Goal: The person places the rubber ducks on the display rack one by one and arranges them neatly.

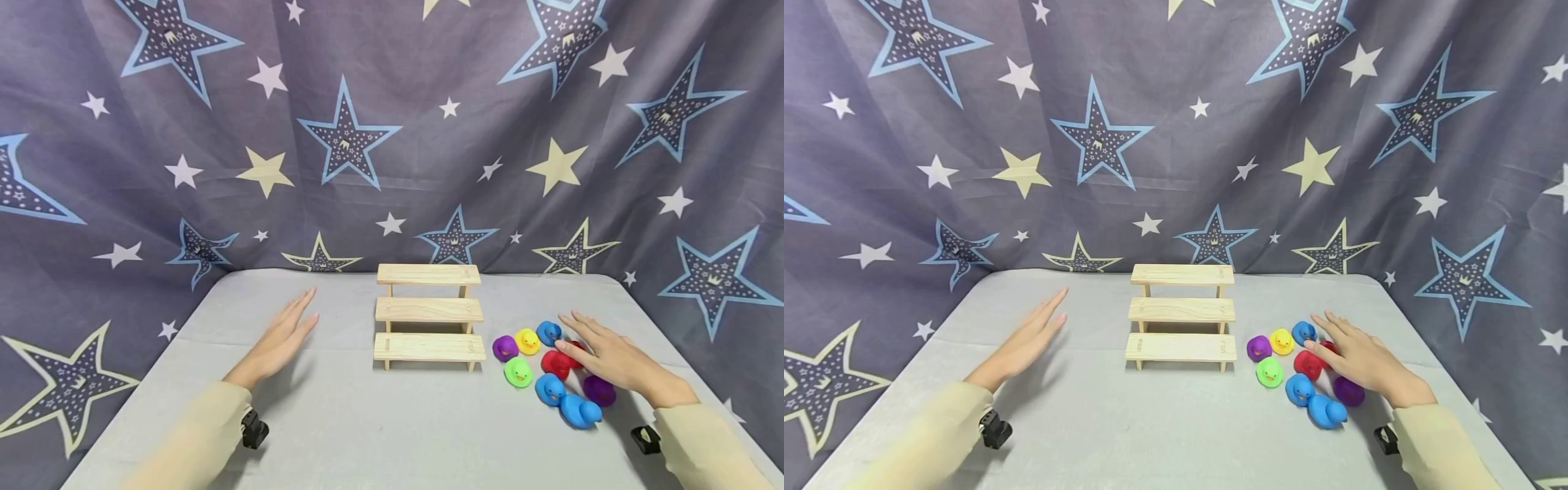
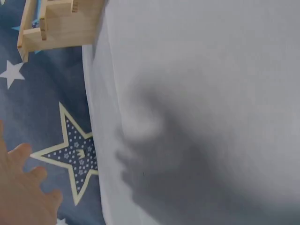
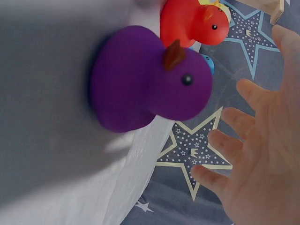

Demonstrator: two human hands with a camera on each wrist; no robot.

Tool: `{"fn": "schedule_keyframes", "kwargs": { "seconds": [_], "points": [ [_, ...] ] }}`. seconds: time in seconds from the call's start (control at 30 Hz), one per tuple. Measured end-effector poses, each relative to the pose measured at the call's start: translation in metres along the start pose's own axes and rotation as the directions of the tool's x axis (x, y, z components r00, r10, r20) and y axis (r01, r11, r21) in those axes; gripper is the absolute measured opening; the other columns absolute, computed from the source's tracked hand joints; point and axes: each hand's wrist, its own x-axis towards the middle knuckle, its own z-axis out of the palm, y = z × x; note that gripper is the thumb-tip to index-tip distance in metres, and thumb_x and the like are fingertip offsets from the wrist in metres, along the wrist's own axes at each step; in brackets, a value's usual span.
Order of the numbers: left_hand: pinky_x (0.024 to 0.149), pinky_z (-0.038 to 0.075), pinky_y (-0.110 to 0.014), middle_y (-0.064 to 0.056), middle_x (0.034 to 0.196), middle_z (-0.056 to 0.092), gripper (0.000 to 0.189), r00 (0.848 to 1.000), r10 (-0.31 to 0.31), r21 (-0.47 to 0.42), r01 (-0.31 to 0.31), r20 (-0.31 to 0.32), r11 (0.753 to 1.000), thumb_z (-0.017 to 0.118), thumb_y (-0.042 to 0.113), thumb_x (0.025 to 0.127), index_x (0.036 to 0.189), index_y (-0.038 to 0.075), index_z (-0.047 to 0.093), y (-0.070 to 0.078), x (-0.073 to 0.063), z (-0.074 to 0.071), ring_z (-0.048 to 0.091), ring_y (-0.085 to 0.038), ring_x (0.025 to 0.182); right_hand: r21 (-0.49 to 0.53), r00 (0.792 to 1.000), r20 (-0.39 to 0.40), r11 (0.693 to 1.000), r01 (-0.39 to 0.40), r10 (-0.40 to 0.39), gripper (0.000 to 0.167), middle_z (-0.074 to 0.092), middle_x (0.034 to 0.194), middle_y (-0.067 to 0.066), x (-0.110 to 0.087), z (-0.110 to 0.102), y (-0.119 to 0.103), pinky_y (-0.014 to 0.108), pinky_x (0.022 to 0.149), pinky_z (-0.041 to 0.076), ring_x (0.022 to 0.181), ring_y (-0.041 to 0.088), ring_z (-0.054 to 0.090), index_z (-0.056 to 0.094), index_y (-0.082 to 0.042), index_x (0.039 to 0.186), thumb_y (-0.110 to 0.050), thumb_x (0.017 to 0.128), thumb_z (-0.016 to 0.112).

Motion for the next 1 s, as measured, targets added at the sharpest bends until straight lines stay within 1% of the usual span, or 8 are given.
{"fn": "schedule_keyframes", "kwargs": {
  "seconds": [0.1, 0.23, 0.37, 0.4, 0.5, 0.63, 0.83, 1.0],
  "points": [
    [0.121, 0.006, -0.063, -0.006, 0.166, 0.015, 0.063, 1.000, -0.019, -0.116, 0.020, 0.006, 0.993, 0.029, 0.053, 0.107, 0.162, 0.028, 0.014, 0.002, 0.004, 0.003, 0.010, -0.037, 0.151, 0.009, 1.000, 0.004, 1.000, 0.006, -0.006, 0.075, 0.030, 0.155, 0.031, 0.000, 0.000, 0.000, 0.085, 0.100, 0.023, 0.139, 0.055, 0.027, 0.039, -0.005, 0.154, -0.054, 0.099, 0.052],
    [0.123, 0.009, -0.059, -0.004, 0.166, 0.018, 0.062, 0.999, -0.036, -0.215, 0.032, -0.015, 0.976, 0.029, 0.054, 0.106, 0.162, 0.028, 0.018, 0.006, 0.007, 0.008, 0.016, -0.032, 0.150, 0.018, 1.000, 0.009, 1.000, 0.011, -0.011, 0.075, 0.029, 0.155, 0.032, 0.001, 0.000, 0.000, 0.085, 0.100, 0.022, 0.139, 0.056, 0.027, 0.039, -0.004, 0.154, -0.054, 0.099, 0.052],
    [0.124, 0.012, -0.054, -0.004, 0.165, 0.021, 0.061, 0.998, -0.052, -0.326, 0.041, -0.025, 0.945, 0.031, 0.050, 0.107, 0.162, 0.025, 0.020, 0.009, 0.010, 0.015, 0.021, -0.030, 0.150, 0.036, 1.000, 0.008, 0.999, 0.018, -0.019, 0.075, 0.030, 0.155, 0.033, 0.001, -0.001, -0.002, 0.084, 0.100, 0.023, 0.138, 0.057, 0.028, 0.039, -0.003, 0.153, -0.053, 0.099, 0.052],
    [0.124, 0.013, -0.053, -0.003, 0.165, 0.020, 0.062, 0.998, -0.057, -0.367, 0.046, -0.020, 0.929, 0.031, 0.050, 0.107, 0.162, 0.024, 0.020, 0.009, 0.011, 0.017, 0.021, -0.029, 0.150, 0.045, 1.000, 0.005, 0.999, 0.021, -0.021, 0.075, 0.030, 0.155, 0.033, 0.001, -0.001, -0.002, 0.084, 0.101, 0.023, 0.138, 0.057, 0.028, 0.039, -0.003, 0.153, -0.053, 0.099, 0.053],
    [0.124, 0.018, -0.050, -0.003, 0.165, 0.020, 0.065, 0.997, -0.082, -0.495, 0.075, 0.006, 0.866, 0.035, 0.051, 0.106, 0.162, 0.021, 0.020, 0.011, 0.014, 0.022, 0.021, -0.027, 0.150, 0.073, 0.999, -0.006, 0.996, 0.042, -0.042, 0.074, 0.031, 0.153, 0.034, 0.002, -0.002, -0.005, 0.082, 0.102, 0.025, 0.137, 0.057, 0.029, 0.041, 0.000, 0.151, -0.049, 0.098, 0.057],
    [0.122, 0.023, -0.051, -0.011, 0.164, 0.023, 0.064, 0.994, -0.104, -0.609, 0.102, 0.032, 0.787, 0.042, 0.042, 0.107, 0.161, 0.014, 0.022, 0.015, 0.019, 0.030, 0.024, -0.031, 0.148, 0.103, 0.997, -0.022, 0.992, 0.072, -0.070, 0.073, 0.033, 0.151, 0.035, 0.003, -0.003, -0.008, 0.079, 0.104, 0.027, 0.136, 0.056, 0.030, 0.043, 0.003, 0.149, -0.044, 0.096, 0.062],
    [0.120, 0.029, -0.052, -0.019, 0.160, 0.028, 0.062, 0.992, -0.119, -0.709, 0.103, 0.027, 0.698, 0.049, 0.023, 0.105, 0.159, 0.006, 0.025, 0.023, 0.027, 0.042, 0.031, -0.035, 0.145, 0.120, 0.995, -0.039, 0.988, 0.100, -0.096, 0.071, 0.037, 0.149, 0.035, 0.005, -0.004, -0.010, 0.077, 0.105, 0.029, 0.135, 0.056, 0.032, 0.045, 0.007, 0.146, -0.040, 0.095, 0.065],
    [0.119, 0.032, -0.052, -0.020, 0.159, 0.031, 0.060, 0.989, -0.144, -0.754, 0.114, 0.027, 0.647, 0.051, 0.016, 0.104, 0.157, 0.003, 0.028, 0.031, 0.033, 0.052, 0.034, -0.036, 0.143, 0.132, 0.993, -0.045, 0.984, 0.118, -0.113, 0.068, 0.042, 0.146, 0.033, 0.008, -0.006, -0.013, 0.074, 0.106, 0.032, 0.134, 0.054, 0.036, 0.047, 0.007, 0.144, -0.037, 0.096, 0.065]
  ]
}}
